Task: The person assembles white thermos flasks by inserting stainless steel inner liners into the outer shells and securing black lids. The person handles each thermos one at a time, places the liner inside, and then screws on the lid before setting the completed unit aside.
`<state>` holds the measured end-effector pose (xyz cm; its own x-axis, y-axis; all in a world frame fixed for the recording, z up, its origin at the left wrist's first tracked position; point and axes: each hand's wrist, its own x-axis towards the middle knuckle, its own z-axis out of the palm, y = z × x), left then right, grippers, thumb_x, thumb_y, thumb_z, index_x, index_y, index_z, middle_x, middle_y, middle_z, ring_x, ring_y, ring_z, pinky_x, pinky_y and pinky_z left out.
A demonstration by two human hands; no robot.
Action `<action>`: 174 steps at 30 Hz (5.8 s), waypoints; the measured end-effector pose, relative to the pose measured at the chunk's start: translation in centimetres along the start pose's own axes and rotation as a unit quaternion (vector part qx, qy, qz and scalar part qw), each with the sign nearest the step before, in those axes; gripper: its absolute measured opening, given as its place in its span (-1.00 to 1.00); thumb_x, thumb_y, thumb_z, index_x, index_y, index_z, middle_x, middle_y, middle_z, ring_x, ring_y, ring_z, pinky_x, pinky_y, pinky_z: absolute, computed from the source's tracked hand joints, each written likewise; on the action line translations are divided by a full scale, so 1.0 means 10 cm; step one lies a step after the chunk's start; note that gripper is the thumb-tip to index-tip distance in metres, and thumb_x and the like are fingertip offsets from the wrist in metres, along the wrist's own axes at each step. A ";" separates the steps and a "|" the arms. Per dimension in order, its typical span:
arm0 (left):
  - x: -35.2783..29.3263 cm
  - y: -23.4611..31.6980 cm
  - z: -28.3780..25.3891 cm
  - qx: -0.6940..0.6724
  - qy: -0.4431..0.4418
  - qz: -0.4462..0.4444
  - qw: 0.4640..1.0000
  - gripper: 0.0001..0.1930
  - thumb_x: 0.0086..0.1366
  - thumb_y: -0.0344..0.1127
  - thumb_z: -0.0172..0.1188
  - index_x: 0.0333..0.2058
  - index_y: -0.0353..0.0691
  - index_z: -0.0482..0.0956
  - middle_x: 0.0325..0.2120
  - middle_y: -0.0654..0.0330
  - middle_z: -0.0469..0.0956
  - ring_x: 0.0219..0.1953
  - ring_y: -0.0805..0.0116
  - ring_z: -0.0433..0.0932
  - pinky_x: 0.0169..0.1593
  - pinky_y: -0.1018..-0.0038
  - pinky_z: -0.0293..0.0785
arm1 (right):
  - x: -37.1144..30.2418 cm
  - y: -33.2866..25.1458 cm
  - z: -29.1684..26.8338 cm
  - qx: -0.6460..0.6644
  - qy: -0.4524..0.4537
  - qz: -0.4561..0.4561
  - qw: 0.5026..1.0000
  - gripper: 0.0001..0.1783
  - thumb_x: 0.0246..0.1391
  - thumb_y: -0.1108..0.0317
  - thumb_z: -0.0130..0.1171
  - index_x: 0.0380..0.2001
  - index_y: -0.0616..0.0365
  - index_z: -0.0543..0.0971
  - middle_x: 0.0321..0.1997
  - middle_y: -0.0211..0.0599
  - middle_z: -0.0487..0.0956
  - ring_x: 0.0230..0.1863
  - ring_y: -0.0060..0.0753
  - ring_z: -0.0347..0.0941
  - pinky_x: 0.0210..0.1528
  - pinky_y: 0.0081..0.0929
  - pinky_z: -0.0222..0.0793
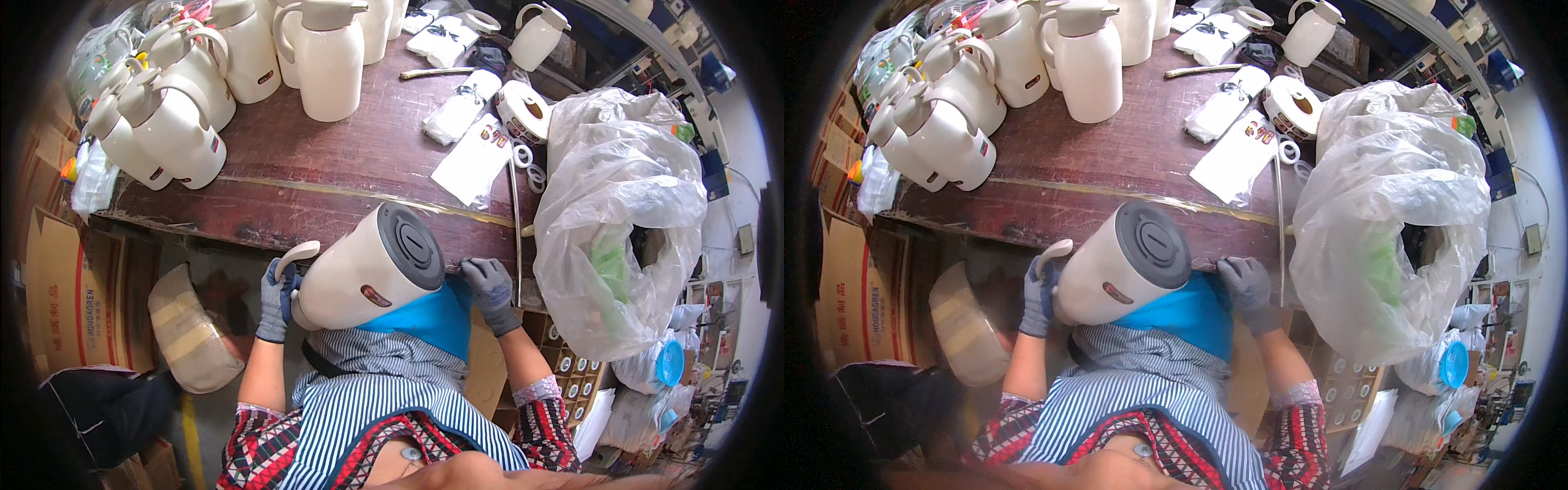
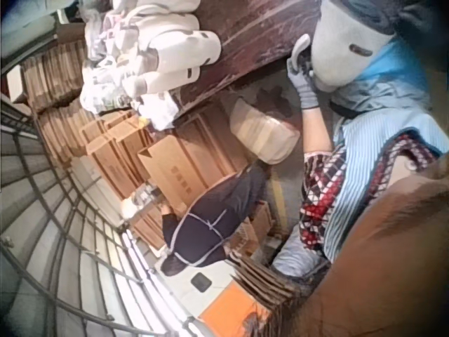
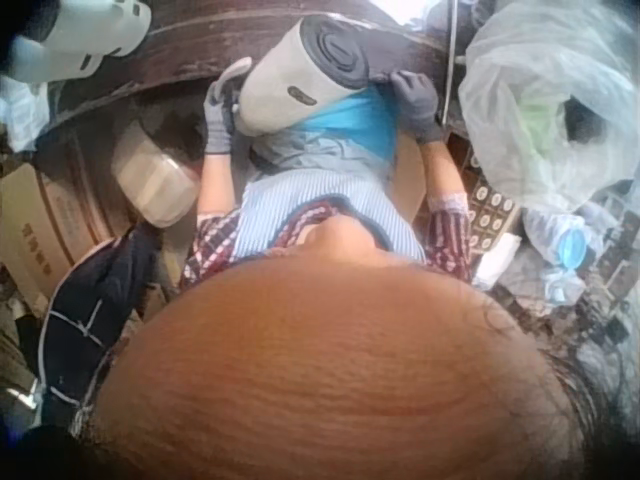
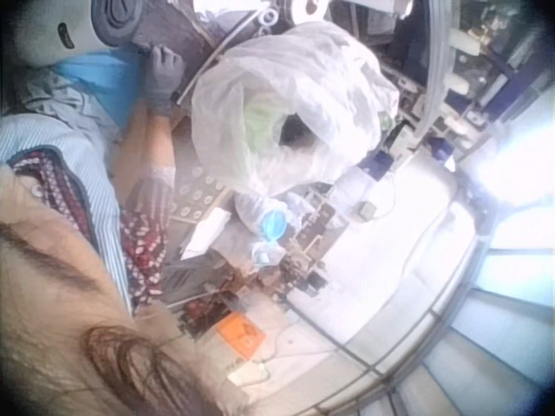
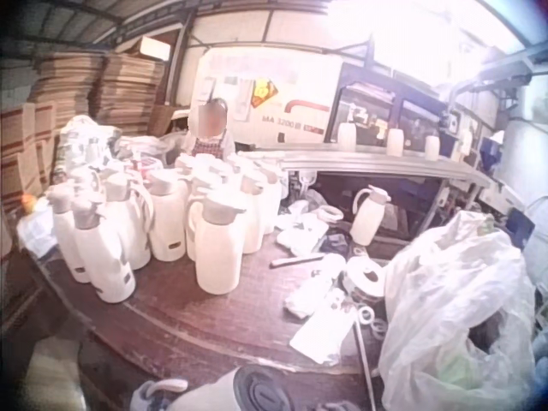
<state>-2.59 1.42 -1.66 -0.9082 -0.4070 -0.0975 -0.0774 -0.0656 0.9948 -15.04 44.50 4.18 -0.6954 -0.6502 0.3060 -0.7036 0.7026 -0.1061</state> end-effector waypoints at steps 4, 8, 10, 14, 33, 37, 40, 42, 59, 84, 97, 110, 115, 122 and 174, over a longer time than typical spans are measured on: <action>0.11 -0.27 -0.13 -0.048 -0.042 -0.048 0.997 -0.45 0.45 0.14 0.20 0.07 -0.29 0.60 -0.06 0.20 0.66 -0.02 0.40 0.59 0.11 0.41 0.51 | 0.68 -0.59 -0.71 0.223 0.128 -0.054 0.965 -0.63 -0.02 0.50 0.33 -0.08 0.14 0.58 -0.15 -0.20 0.64 -0.20 -0.08 0.62 -0.18 -0.21 0.57; 0.16 -0.14 -0.01 -0.026 -0.054 -0.037 0.998 -0.51 0.45 0.07 0.21 0.03 -0.28 0.62 -0.10 0.22 0.67 -0.06 0.42 0.61 0.05 0.42 0.54 | 1.02 -0.70 -1.04 0.268 0.004 -0.006 0.963 -0.65 0.03 0.53 0.32 -0.07 0.16 0.55 -0.17 -0.09 0.63 -0.17 -0.01 0.62 -0.18 -0.23 0.56; 0.10 -0.08 0.02 -0.042 -0.056 -0.020 0.997 -0.57 0.46 0.01 0.23 0.01 -0.27 0.63 -0.13 0.23 0.68 -0.11 0.44 0.62 0.00 0.44 0.56 | 1.05 -0.73 -1.01 0.298 -0.014 0.051 0.953 -0.71 0.10 0.52 0.31 -0.08 0.19 0.56 -0.20 -0.07 0.63 -0.20 -0.06 0.63 -0.18 -0.28 0.55; -0.02 -0.04 0.03 -0.085 0.001 0.005 0.996 -0.75 0.37 -0.21 0.30 -0.11 -0.25 0.61 -0.30 0.29 0.63 -0.25 0.48 0.59 -0.12 0.48 0.57 | 1.06 -0.76 -1.07 0.321 -0.051 0.087 0.942 -0.77 0.19 0.52 0.29 -0.08 0.18 0.57 -0.28 -0.12 0.62 -0.34 -0.25 0.61 -0.25 -0.41 0.52; 0.85 3.20 -0.29 0.697 -0.026 0.566 0.439 -0.94 0.13 -0.22 0.22 -0.40 0.09 0.52 -0.50 0.32 0.40 -0.38 0.32 0.54 -0.35 0.34 0.49 | 0.72 -0.93 -0.23 0.592 0.088 0.276 0.752 -0.89 0.29 0.51 0.17 -0.13 0.20 0.56 -0.27 -0.32 0.68 -0.32 -0.60 0.55 -0.33 -0.62 0.44; 1.38 3.08 -0.50 0.788 -0.027 0.493 0.367 -0.97 0.19 -0.26 0.19 -0.42 0.08 0.52 -0.49 0.30 0.46 -0.36 0.30 0.55 -0.27 0.31 0.47 | 0.80 -0.72 -0.16 0.568 0.097 0.326 0.749 -0.87 0.30 0.51 0.15 -0.11 0.18 0.57 -0.25 -0.35 0.68 -0.28 -0.61 0.57 -0.33 -0.63 0.43; 1.56 2.96 -0.71 0.795 0.032 0.493 0.351 -0.97 0.19 -0.27 0.18 -0.43 0.07 0.53 -0.50 0.28 0.47 -0.35 0.28 0.54 -0.09 0.28 0.49 | 0.85 -0.68 -0.15 0.586 0.121 0.357 0.717 -0.87 0.32 0.47 0.15 -0.09 0.14 0.57 -0.25 -0.36 0.67 -0.30 -0.62 0.56 -0.34 -0.69 0.40; 1.79 2.92 -0.75 0.777 0.064 0.536 0.325 -0.97 0.20 -0.28 0.16 -0.43 0.08 0.54 -0.52 0.29 0.46 -0.35 0.28 0.54 0.07 0.27 0.50 | 0.80 -0.49 0.00 0.554 0.143 0.352 0.740 -0.87 0.32 0.44 0.16 -0.10 0.14 0.57 -0.27 -0.37 0.67 -0.32 -0.62 0.54 -0.38 -0.68 0.37; 2.98 2.91 -1.41 0.791 0.091 0.504 0.335 -0.93 0.26 -0.31 0.11 -0.39 0.08 0.54 -0.42 0.27 0.55 -0.18 0.26 0.60 0.27 0.20 0.38 | 0.79 -0.01 0.32 0.143 0.199 0.186 0.951 -0.77 0.16 0.47 0.25 -0.09 0.09 0.63 -0.24 -0.31 0.61 -0.24 -0.30 0.55 -0.28 -0.37 0.45; 3.51 2.97 0.05 0.519 -0.187 0.422 0.719 0.05 0.04 -0.52 0.37 0.51 -0.19 0.04 0.50 0.14 0.10 0.49 0.19 0.14 0.49 0.31 0.14 | -1.69 -0.77 -0.58 0.005 0.115 0.295 0.948 -0.58 0.15 0.16 0.28 0.06 0.02 0.64 0.12 -0.18 0.62 0.05 0.00 0.57 0.06 -0.15 0.52; 1.00 1.21 -1.19 0.342 -0.118 0.174 0.916 -0.44 0.45 -0.34 0.16 0.38 -0.28 0.33 0.35 0.06 0.36 0.36 0.20 0.31 0.42 0.22 0.23 | -3.83 1.89 0.39 -0.027 0.013 0.600 0.800 -0.45 0.12 0.13 0.34 0.16 0.10 0.57 0.23 -0.03 0.51 0.26 0.12 0.42 0.33 -0.09 0.31; -0.10 0.38 -0.03 -0.043 -0.138 -0.125 0.982 -0.19 0.32 -0.08 0.34 0.42 -0.26 0.20 0.36 0.03 0.33 0.37 0.03 0.33 0.40 0.12 0.28 | -3.56 1.67 -0.45 -0.159 -0.083 0.426 0.887 -0.38 0.05 0.09 0.41 0.16 0.09 0.56 0.20 -0.03 0.53 0.26 0.13 0.42 0.34 -0.08 0.30; -0.44 1.42 1.29 0.197 -0.214 0.098 0.952 -0.06 0.20 -0.01 0.45 0.41 -0.34 0.18 0.38 -0.08 0.25 0.40 -0.07 0.26 0.42 0.07 0.22 | -2.97 0.23 -2.34 -0.066 0.021 0.404 0.912 -0.31 -0.04 0.06 0.49 0.15 0.10 0.56 0.17 -0.01 0.55 0.24 0.14 0.45 0.33 -0.08 0.32; -1.67 1.70 3.52 0.089 -0.637 0.315 0.698 0.39 -0.13 0.23 0.63 0.48 -0.36 -0.04 0.47 -0.26 0.00 0.49 -0.25 0.06 0.51 0.08 0.06 | -1.74 -0.58 -3.20 0.192 0.053 0.421 0.885 -0.38 -0.04 0.09 0.54 -0.04 0.25 0.53 -0.13 -0.01 0.63 -0.04 -0.01 0.61 -0.02 -0.17 0.50; -0.28 1.20 1.24 0.109 -0.263 -0.027 0.958 -0.54 0.38 -0.35 0.31 0.21 -0.36 0.54 0.08 0.09 0.63 0.08 0.34 0.58 0.21 0.42 0.50 | -2.00 -0.23 -0.52 0.680 0.003 0.352 0.643 0.20 -0.01 0.21 0.56 0.53 0.26 0.01 0.54 -0.06 0.19 0.53 -0.16 0.12 0.55 -0.20 0.05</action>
<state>-6.10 13.06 10.92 -0.9776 0.1111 -0.1786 -0.1622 0.1421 0.9765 1.26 57.37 3.24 -0.9142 -0.3047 -0.2672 0.3048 -0.0826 -0.9488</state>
